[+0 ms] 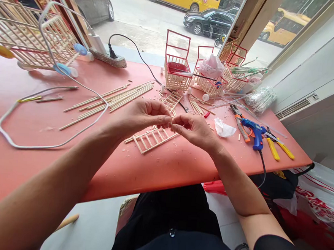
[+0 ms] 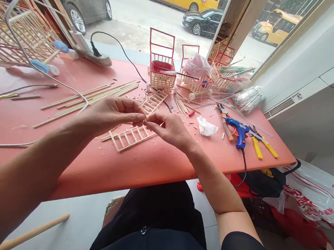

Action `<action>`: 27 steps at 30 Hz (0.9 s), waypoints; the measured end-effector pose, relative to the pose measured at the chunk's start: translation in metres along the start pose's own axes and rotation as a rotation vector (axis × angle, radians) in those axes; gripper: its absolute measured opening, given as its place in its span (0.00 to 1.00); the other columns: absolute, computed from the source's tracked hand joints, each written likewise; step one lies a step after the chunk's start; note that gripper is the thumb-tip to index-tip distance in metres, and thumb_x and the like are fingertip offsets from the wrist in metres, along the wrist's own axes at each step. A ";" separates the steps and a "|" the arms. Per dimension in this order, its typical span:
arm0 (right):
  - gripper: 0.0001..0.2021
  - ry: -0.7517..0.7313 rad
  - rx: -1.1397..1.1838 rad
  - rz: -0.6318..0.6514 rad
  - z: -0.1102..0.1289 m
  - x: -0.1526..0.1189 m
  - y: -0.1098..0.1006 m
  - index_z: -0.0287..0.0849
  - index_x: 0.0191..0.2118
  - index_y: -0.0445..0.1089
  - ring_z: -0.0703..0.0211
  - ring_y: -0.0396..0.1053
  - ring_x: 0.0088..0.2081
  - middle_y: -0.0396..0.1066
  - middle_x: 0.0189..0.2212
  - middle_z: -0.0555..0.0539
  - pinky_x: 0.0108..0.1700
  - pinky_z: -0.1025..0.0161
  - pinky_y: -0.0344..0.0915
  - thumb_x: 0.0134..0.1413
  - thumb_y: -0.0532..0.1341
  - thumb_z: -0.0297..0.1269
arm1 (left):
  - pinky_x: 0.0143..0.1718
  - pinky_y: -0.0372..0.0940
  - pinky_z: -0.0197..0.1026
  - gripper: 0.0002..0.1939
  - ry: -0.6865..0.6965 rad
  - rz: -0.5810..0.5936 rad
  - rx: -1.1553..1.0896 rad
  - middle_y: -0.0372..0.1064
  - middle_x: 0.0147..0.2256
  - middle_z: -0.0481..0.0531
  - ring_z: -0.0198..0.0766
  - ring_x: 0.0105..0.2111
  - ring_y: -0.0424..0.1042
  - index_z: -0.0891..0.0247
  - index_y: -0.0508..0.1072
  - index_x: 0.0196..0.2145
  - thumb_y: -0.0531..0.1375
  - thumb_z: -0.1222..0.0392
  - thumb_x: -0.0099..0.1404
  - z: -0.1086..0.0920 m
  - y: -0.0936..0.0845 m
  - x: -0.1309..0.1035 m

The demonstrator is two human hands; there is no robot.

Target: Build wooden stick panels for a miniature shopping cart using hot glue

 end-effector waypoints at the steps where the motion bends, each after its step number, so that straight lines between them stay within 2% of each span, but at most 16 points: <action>1: 0.17 0.005 0.026 0.013 -0.001 0.000 0.000 0.38 0.39 0.77 0.60 0.72 0.35 0.78 0.33 0.45 0.38 0.64 0.66 0.61 0.67 0.50 | 0.33 0.67 0.36 0.10 0.007 -0.011 -0.013 0.77 0.27 0.52 0.34 0.29 0.72 0.65 0.81 0.31 0.71 0.55 0.60 0.001 0.001 0.000; 5: 0.19 0.053 0.174 0.003 -0.001 0.001 -0.002 0.40 0.36 0.74 0.62 0.68 0.35 0.73 0.32 0.49 0.39 0.63 0.64 0.59 0.68 0.54 | 0.30 0.64 0.35 0.12 -0.017 -0.128 -0.140 0.75 0.25 0.50 0.32 0.26 0.69 0.65 0.78 0.28 0.73 0.54 0.57 0.006 0.000 0.002; 7: 0.19 0.097 0.249 -0.046 -0.002 0.001 -0.004 0.41 0.36 0.72 0.63 0.65 0.33 0.69 0.31 0.51 0.37 0.64 0.63 0.57 0.69 0.54 | 0.30 0.64 0.35 0.14 -0.066 -0.136 -0.193 0.76 0.25 0.50 0.31 0.26 0.70 0.65 0.77 0.29 0.75 0.55 0.54 0.009 0.001 0.004; 11: 0.20 0.156 0.358 -0.124 -0.006 0.002 -0.007 0.43 0.37 0.70 0.66 0.61 0.30 0.66 0.30 0.53 0.33 0.66 0.60 0.53 0.71 0.54 | 0.32 0.67 0.36 0.17 -0.208 0.013 -0.283 0.78 0.27 0.52 0.34 0.27 0.73 0.66 0.80 0.33 0.77 0.56 0.50 0.016 0.013 0.004; 15: 0.22 0.117 0.396 -0.174 -0.009 0.005 -0.005 0.43 0.37 0.69 0.65 0.66 0.32 0.70 0.32 0.52 0.35 0.65 0.64 0.49 0.74 0.53 | 0.34 0.69 0.35 0.20 -0.262 0.094 -0.353 0.79 0.30 0.53 0.33 0.29 0.74 0.67 0.82 0.32 0.80 0.53 0.46 0.019 0.026 0.002; 17: 0.21 0.096 0.382 -0.194 -0.010 0.005 -0.005 0.43 0.37 0.68 0.63 0.67 0.33 0.71 0.32 0.52 0.38 0.63 0.66 0.50 0.74 0.53 | 0.34 0.69 0.35 0.22 -0.272 0.092 -0.365 0.80 0.30 0.54 0.32 0.29 0.74 0.67 0.82 0.31 0.81 0.50 0.46 0.021 0.029 0.001; 21: 0.19 0.033 0.248 -0.272 -0.009 0.004 -0.005 0.43 0.37 0.69 0.62 0.70 0.36 0.71 0.34 0.51 0.42 0.62 0.67 0.54 0.72 0.51 | 0.34 0.70 0.35 0.25 -0.276 0.010 -0.378 0.79 0.29 0.55 0.32 0.29 0.74 0.67 0.83 0.29 0.81 0.44 0.44 0.024 0.027 0.002; 27: 0.08 -0.128 -0.021 -0.431 0.003 -0.001 -0.001 0.44 0.35 0.67 0.65 0.67 0.31 0.70 0.30 0.53 0.36 0.64 0.64 0.61 0.66 0.39 | 0.34 0.69 0.35 0.27 -0.202 -0.045 -0.361 0.80 0.29 0.55 0.33 0.29 0.74 0.67 0.83 0.30 0.80 0.40 0.45 0.022 0.027 0.001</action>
Point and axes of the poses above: each hand's wrist, its own x-axis towards the middle knuckle, its own y-axis out of the palm, z = x × y, the point moved 3 cm from there along x, towards the middle knuckle
